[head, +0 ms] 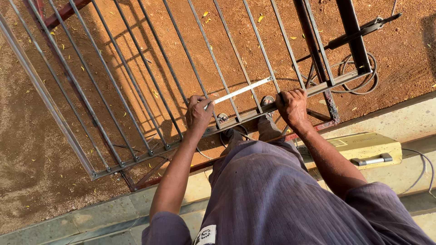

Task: The person places metal rods onto a rectangular frame, aligns them using a tape measure, and welds the rods to the frame using a welding torch.

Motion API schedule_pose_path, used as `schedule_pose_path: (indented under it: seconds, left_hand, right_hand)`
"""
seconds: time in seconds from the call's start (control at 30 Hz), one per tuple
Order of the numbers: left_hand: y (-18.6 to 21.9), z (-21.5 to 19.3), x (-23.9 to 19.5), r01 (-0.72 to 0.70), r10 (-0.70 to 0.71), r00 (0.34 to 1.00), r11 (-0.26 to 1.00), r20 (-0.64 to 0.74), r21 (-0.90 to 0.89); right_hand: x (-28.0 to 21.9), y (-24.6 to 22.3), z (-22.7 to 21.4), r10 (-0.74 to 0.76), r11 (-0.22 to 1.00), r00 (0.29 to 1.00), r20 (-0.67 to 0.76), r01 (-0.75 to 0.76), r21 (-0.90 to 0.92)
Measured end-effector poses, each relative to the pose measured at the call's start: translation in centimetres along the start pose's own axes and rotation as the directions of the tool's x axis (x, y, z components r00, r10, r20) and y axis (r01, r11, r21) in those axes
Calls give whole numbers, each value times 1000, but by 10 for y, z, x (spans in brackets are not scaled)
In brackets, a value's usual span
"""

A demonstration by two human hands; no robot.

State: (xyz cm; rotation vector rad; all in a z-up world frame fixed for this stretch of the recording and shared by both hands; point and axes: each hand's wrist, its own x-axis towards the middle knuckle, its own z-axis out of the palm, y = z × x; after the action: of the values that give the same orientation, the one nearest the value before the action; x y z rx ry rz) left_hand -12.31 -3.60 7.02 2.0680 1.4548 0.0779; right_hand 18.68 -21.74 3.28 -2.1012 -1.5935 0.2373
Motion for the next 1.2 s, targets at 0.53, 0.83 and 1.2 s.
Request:
schedule_pose_path:
  seconds: [0.53,0.83,1.2]
  left_hand:
    - [-2,4,2,6,-6,1000,1000,25,7]
    - [2,-3,0,9,-9,1000,1000,17,-10]
    - [2,3,-6,15,-15,1000,1000,-21,22]
  right_hand:
    - [0,0,2,16,1000,999,-30,-16,-11]
    - [0,2,0,57,998,996,72,-58,21]
    - [1,-6,-14,10,999,999,33,-8,-47]
